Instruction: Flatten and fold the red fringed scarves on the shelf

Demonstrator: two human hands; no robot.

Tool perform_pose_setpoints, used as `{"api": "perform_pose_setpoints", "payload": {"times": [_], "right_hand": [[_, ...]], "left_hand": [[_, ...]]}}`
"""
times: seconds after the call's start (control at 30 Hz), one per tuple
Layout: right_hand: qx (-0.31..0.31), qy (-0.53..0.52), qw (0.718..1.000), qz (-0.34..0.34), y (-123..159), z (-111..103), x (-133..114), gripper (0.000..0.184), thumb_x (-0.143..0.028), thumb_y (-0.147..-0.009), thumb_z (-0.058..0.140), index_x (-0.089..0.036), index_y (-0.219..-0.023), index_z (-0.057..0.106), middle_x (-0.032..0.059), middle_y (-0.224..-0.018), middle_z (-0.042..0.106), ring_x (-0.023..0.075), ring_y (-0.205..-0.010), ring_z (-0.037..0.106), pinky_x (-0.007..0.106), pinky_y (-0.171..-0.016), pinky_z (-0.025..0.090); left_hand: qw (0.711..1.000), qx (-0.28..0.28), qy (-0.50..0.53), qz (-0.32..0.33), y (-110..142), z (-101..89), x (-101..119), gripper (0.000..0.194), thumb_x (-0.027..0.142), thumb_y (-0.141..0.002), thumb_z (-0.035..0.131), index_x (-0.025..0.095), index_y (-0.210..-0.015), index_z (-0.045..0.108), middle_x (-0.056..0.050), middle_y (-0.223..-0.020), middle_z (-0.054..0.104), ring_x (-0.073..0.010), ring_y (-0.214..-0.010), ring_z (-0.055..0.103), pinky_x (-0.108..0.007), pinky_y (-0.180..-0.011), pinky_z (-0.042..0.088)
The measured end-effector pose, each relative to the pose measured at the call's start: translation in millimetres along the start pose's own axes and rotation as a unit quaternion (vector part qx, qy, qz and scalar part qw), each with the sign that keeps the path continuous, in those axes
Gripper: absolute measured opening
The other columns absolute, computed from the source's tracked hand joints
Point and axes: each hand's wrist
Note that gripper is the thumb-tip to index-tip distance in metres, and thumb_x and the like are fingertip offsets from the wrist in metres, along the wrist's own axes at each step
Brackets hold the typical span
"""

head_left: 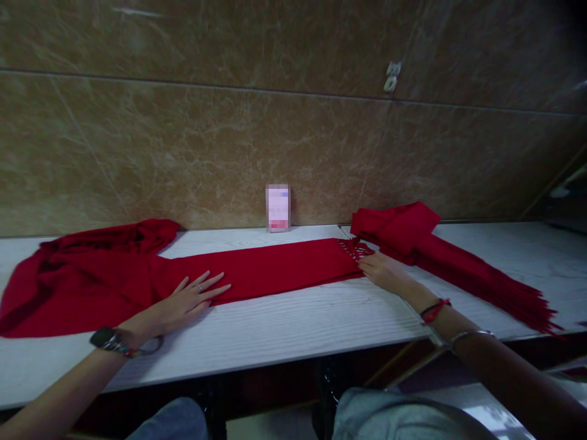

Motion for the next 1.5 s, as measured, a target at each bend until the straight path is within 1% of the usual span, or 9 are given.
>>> {"api": "perform_pose_setpoints", "payload": {"times": [0.2,0.37,0.5,0.6,0.83,0.93,1.03,1.33,1.5], "right_hand": [[-0.010,-0.011,1.000,-0.006,10,-4,0,0.020,-0.009,-0.078,0.046,-0.013,-0.082,0.065,0.0107,-0.084,0.067,0.0205,-0.081,0.059,0.035,-0.078,0.044],[0.043,-0.116,0.992,0.037,-12,-19,-23,0.029,-0.012,-0.079,0.047,-0.014,-0.104,0.061,0.0122,-0.107,0.062,0.0220,-0.100,0.055,0.039,-0.087,0.044],[-0.002,-0.229,0.973,-0.041,-38,-30,-47,0.032,-0.019,-0.081,0.049,-0.018,-0.112,0.058,0.0093,-0.115,0.059,0.0184,-0.105,0.054,0.034,-0.088,0.046],[-0.035,-0.206,0.975,-0.081,-42,-29,-52,0.030,-0.014,-0.081,0.048,-0.015,-0.108,0.060,0.0092,-0.108,0.063,0.0180,-0.098,0.058,0.032,-0.086,0.047],[-0.040,-0.102,0.994,-0.025,-35,-21,-39,0.024,-0.007,-0.079,0.048,-0.014,-0.093,0.065,0.0100,-0.093,0.069,0.0187,-0.082,0.064,0.030,-0.074,0.050],[-0.083,-0.094,0.992,0.019,-35,-23,-32,0.020,-0.007,-0.078,0.050,-0.013,-0.088,0.067,0.0093,-0.086,0.070,0.0193,-0.076,0.065,0.029,-0.067,0.051],[-0.111,-0.141,0.984,0.008,-33,-27,-21,0.021,-0.010,-0.081,0.048,-0.015,-0.089,0.067,0.0070,-0.088,0.070,0.0171,-0.077,0.065,0.026,-0.068,0.050],[-0.092,-0.204,0.975,0.015,-27,-21,1,0.024,-0.012,-0.081,0.045,-0.019,-0.089,0.067,0.0037,-0.086,0.071,0.0140,-0.074,0.065,0.024,-0.069,0.048],[-0.148,-0.128,0.979,0.059,-35,-16,-1,0.013,-0.012,-0.076,0.052,-0.018,-0.081,0.062,0.0043,-0.082,0.068,0.0149,-0.073,0.062,0.024,-0.065,0.045]], "left_hand": [[1.000,0.008,0.014,0.017,3,2.3,-5,0.044,0.041,-0.091,0.025,0.037,-0.135,0.024,-0.001,-0.146,0.015,-0.0325,-0.132,0.012,-0.062,-0.099,0.014],[0.998,0.041,-0.010,0.053,-5,-12.6,15,0.048,0.046,-0.089,0.034,0.037,-0.135,0.026,-0.002,-0.145,0.022,-0.0321,-0.132,0.015,-0.060,-0.100,0.018],[0.989,0.072,-0.048,0.117,-21,-22.3,37,0.041,0.032,-0.089,0.038,0.032,-0.130,0.040,-0.005,-0.132,0.045,-0.0225,-0.118,0.043,-0.042,-0.098,0.034],[0.988,0.074,-0.075,0.117,-26,-25.1,42,0.039,0.018,-0.089,0.036,0.026,-0.125,0.048,-0.007,-0.117,0.055,-0.0179,-0.100,0.055,-0.031,-0.086,0.045],[0.983,0.140,-0.101,0.054,-30,-27.3,31,0.035,0.014,-0.087,0.035,0.019,-0.116,0.055,-0.009,-0.106,0.059,-0.0172,-0.089,0.059,-0.027,-0.075,0.050],[0.986,0.116,-0.106,0.049,-32,-19.4,26,0.034,0.016,-0.085,0.038,0.018,-0.114,0.055,-0.010,-0.108,0.059,-0.0208,-0.092,0.059,-0.032,-0.076,0.051],[0.990,0.098,-0.095,0.045,-31,-11.9,20,0.033,0.016,-0.086,0.037,0.019,-0.114,0.055,-0.011,-0.111,0.058,-0.0211,-0.096,0.058,-0.032,-0.079,0.050],[0.992,0.038,-0.107,0.055,-17,-23.7,24,0.039,0.010,-0.082,0.039,0.020,-0.116,0.053,-0.010,-0.115,0.057,-0.0208,-0.103,0.056,-0.032,-0.086,0.047],[0.983,0.079,-0.157,0.047,-24,-28.5,14,0.046,0.004,-0.080,0.032,0.020,-0.120,0.051,-0.012,-0.116,0.056,-0.0212,-0.097,0.059,-0.029,-0.076,0.051]]}}
Point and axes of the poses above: each hand's wrist, its own y-axis away from the middle knuckle, its own z-axis out of the palm, x = y × z
